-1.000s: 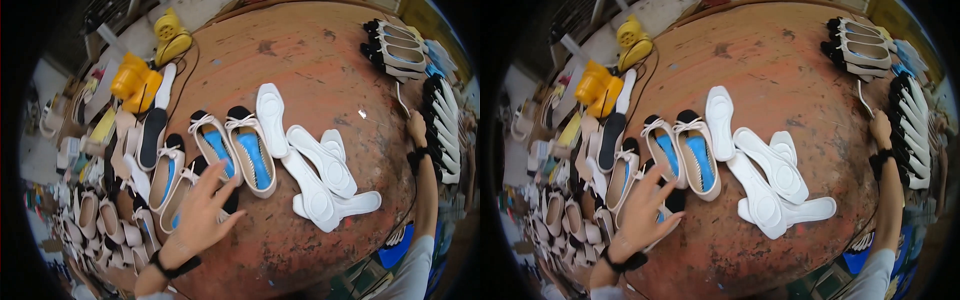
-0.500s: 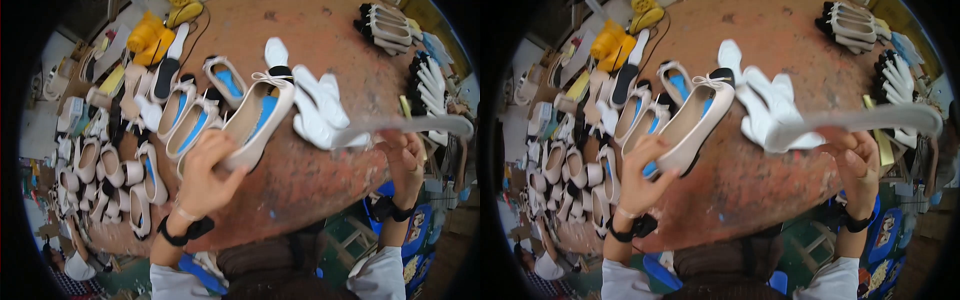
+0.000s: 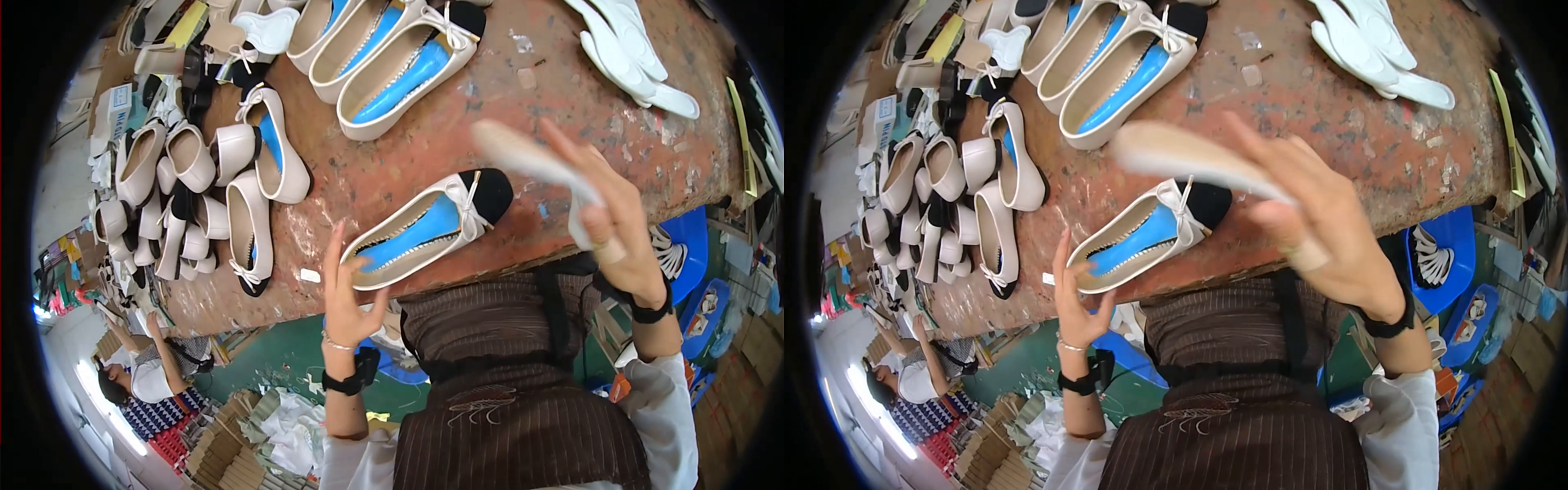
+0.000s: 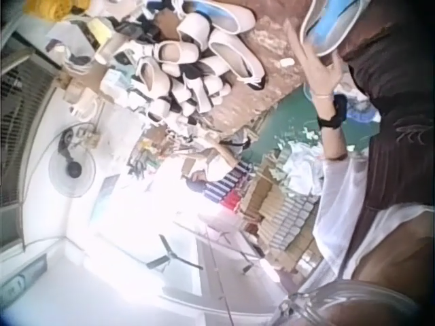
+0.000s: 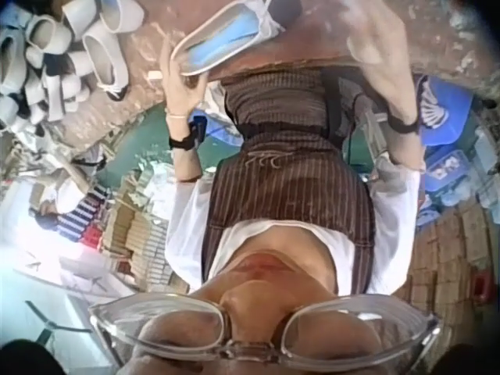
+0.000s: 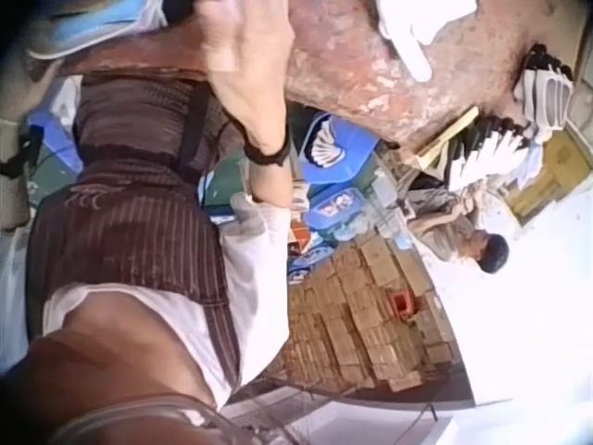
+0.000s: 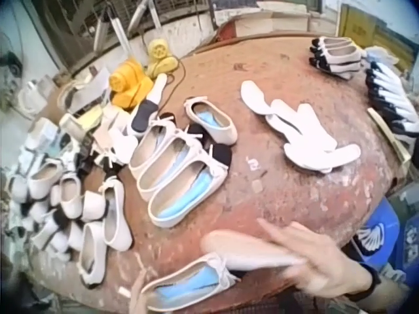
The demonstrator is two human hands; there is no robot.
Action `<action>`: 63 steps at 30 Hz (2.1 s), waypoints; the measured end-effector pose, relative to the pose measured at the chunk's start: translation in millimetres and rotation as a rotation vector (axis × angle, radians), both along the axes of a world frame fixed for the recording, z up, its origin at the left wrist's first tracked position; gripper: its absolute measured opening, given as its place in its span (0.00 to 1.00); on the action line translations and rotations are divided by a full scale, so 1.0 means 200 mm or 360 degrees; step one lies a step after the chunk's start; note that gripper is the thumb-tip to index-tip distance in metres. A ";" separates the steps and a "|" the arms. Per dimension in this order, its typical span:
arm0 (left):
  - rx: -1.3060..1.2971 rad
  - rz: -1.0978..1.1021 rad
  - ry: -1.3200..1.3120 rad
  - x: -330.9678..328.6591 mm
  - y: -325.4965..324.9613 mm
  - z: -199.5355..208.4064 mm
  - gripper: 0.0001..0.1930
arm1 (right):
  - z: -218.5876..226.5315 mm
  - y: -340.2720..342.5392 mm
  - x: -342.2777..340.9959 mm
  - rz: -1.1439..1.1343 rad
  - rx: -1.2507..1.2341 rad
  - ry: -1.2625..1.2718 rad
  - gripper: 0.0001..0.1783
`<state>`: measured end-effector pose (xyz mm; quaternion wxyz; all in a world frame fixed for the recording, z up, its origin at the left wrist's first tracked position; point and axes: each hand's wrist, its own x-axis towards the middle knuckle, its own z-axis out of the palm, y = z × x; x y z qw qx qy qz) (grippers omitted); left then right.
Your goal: Inserting and pressing down cushioned insoles into assembled women's shoes.
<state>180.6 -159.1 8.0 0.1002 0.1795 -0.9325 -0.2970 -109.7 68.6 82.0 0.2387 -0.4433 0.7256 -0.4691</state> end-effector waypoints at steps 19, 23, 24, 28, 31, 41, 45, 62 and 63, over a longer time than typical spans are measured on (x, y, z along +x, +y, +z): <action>0.0431 0.0206 0.0644 0.00 0.08 -0.26 0.68 | -0.39 -0.55 0.48 0.0643 -0.0125 0.0411 0.17; 0.0473 0.0189 0.0671 0.01 0.07 -0.27 0.68 | -0.42 -0.57 0.52 0.0631 -0.0077 0.0442 0.17; 0.0460 0.0165 0.0676 0.01 0.06 -0.28 0.68 | -0.42 -0.57 0.53 0.0610 -0.0060 0.0490 0.16; 0.0460 0.0124 0.0709 0.01 0.06 -0.29 0.68 | -0.42 -0.56 0.55 0.0543 0.0010 0.0455 0.18; 0.0569 0.0103 0.0743 0.00 0.05 -0.29 0.67 | -0.43 -0.56 0.56 0.0610 0.0038 0.0615 0.15; 0.0571 0.0162 0.0561 -0.02 -0.01 -0.22 0.25 | -0.48 -0.63 0.61 0.0957 -0.0173 0.0626 0.21; 0.0466 0.0217 0.0635 -0.04 0.01 -0.24 0.15 | -0.42 -0.56 0.65 0.0884 0.0175 0.0954 0.16; -0.0099 0.0071 -0.0317 -0.29 0.52 0.08 0.19 | -0.15 -0.44 0.33 -0.0003 -0.0067 0.0492 0.16; -0.0165 0.0059 -0.0278 -0.30 0.52 0.08 0.18 | -0.13 -0.37 0.40 0.0026 0.0033 0.0443 0.16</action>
